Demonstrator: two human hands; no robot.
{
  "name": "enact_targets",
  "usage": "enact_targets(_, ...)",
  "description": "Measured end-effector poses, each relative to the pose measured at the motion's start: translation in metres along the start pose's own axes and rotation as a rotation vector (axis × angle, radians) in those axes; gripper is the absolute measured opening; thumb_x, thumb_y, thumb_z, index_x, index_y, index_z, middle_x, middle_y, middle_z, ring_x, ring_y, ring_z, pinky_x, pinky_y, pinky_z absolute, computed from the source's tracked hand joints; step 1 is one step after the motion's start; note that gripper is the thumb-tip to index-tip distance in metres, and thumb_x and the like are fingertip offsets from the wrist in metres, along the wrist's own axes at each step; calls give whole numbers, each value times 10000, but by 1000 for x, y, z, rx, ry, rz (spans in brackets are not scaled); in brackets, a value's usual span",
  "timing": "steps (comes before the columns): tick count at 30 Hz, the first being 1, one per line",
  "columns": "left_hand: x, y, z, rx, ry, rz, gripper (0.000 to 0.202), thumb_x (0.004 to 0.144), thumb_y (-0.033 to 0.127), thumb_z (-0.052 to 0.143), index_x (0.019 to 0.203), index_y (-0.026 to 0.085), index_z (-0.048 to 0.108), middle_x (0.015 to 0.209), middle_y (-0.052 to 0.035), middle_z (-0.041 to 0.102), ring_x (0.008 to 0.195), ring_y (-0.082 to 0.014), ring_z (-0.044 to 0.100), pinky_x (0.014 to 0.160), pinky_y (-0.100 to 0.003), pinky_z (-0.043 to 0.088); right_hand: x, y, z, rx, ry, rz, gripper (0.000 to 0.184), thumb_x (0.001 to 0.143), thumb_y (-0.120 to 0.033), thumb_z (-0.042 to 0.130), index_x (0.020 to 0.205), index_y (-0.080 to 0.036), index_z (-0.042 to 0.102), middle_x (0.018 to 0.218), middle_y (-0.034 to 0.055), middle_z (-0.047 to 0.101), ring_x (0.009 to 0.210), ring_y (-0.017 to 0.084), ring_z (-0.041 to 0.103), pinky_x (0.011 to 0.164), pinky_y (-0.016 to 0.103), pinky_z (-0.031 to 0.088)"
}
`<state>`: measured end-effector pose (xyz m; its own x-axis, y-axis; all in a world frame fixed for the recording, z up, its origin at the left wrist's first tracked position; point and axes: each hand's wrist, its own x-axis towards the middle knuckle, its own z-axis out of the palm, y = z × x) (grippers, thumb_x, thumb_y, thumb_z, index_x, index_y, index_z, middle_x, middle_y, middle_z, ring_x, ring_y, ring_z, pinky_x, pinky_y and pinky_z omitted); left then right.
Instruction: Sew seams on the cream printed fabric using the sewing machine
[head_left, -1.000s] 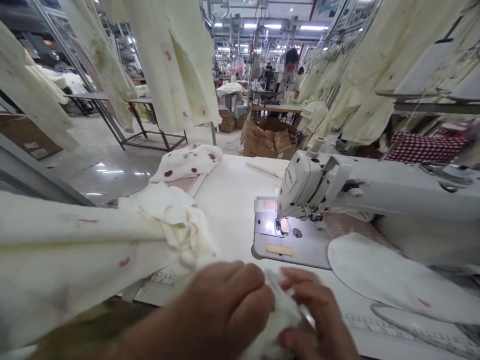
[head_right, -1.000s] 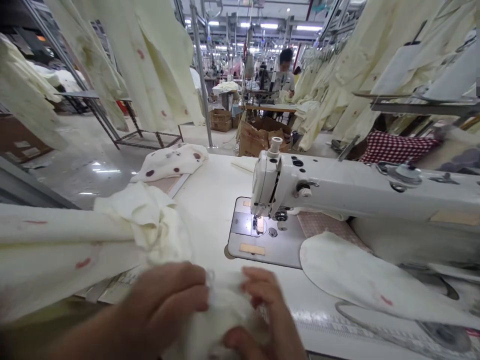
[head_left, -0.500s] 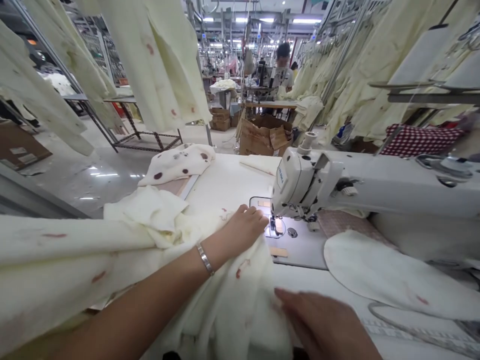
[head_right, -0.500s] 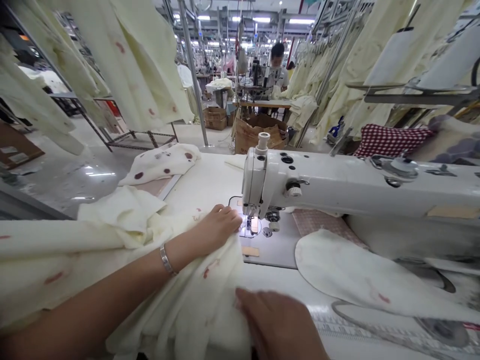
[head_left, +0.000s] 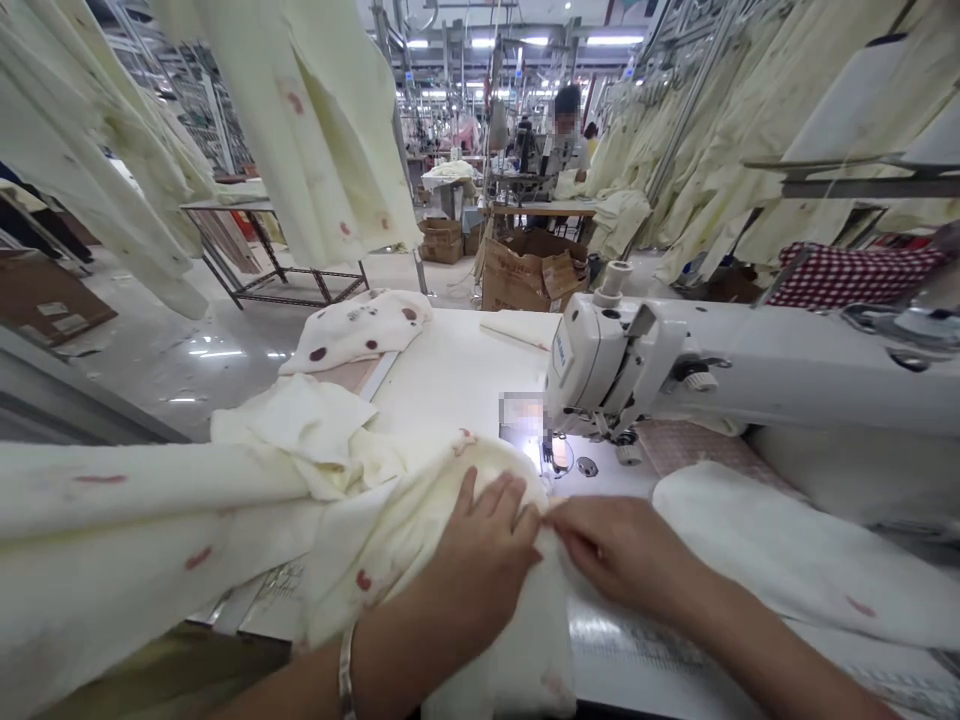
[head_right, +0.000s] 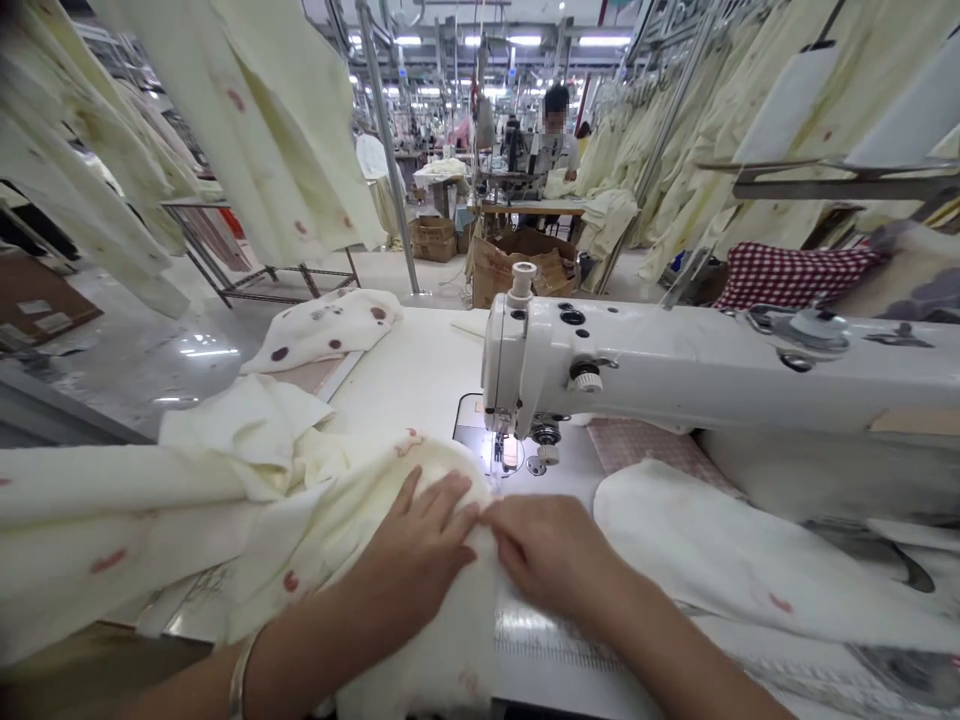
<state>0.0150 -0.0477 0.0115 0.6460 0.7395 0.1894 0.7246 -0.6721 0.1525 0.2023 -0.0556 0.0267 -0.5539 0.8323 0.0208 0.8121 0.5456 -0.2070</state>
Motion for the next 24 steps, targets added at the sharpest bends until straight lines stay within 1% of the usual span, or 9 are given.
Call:
enact_targets(2,-14,12,6,-14,-16,-7,284,893,290,460,1155,181,480,1312,-102,452,1242,-248,358,1046,-509,207,9,10,-4,-52,25,37,272,874,-171,401,1070,-257,569,907,-12,673,778,150,621,599,240,367)
enact_targets(3,-18,14,8,-31,-25,-17,303,893,321,462,1167,192,473,1333,-95,438,1244,-251,357,1033,-510,228,13,15,-5,-81,28,42,238,885,-198,403,1037,-243,580,876,-4,672,748,155,618,573,241,353)
enact_targets(5,-17,12,9,-72,-37,-32,344,892,385,452,1190,213,467,1355,-85,423,1223,-267,375,996,-522,263,18,24,-3,-124,22,41,193,896,-238,408,869,-218,598,761,-11,653,644,139,594,519,238,308)
enact_targets(7,-11,6,8,-96,-39,-23,403,899,430,410,1252,236,425,1391,-85,383,1220,-287,366,964,-543,271,17,33,2,-179,39,47,212,901,-243,399,794,-202,577,721,-9,639,606,131,578,500,240,276)
enact_targets(10,3,-9,5,-109,-53,17,444,905,477,355,1291,260,391,1416,-78,350,1216,-296,352,932,-544,279,12,46,9,-289,95,91,255,917,-251,351,873,-185,593,732,32,652,565,146,570,479,250,220)
enact_targets(12,13,-18,5,-107,-59,38,441,902,489,354,1280,268,406,1419,-61,346,1214,-288,350,937,-532,273,11,53,11,-359,133,122,310,927,-283,324,879,-181,612,700,53,651,522,157,555,472,256,184)
enact_targets(17,31,-30,7,-94,-63,78,437,894,504,367,1265,278,419,1404,-43,365,1203,-285,352,960,-524,242,14,61,12,-435,224,148,337,928,-323,324,853,-212,633,651,43,644,568,165,568,484,249,234)
enact_targets(20,36,-32,7,-90,-62,96,434,893,501,370,1267,284,409,1393,-43,376,1192,-288,355,951,-525,243,16,61,12,-441,259,167,351,926,-331,323,836,-196,634,610,47,628,580,157,564,489,241,246)
enact_targets(24,39,-33,7,-77,-48,114,410,899,482,376,1254,281,413,1378,-53,390,1191,-283,353,939,-512,251,15,61,15,-436,291,179,338,924,-335,344,836,-200,641,656,47,650,575,153,563,496,247,243)
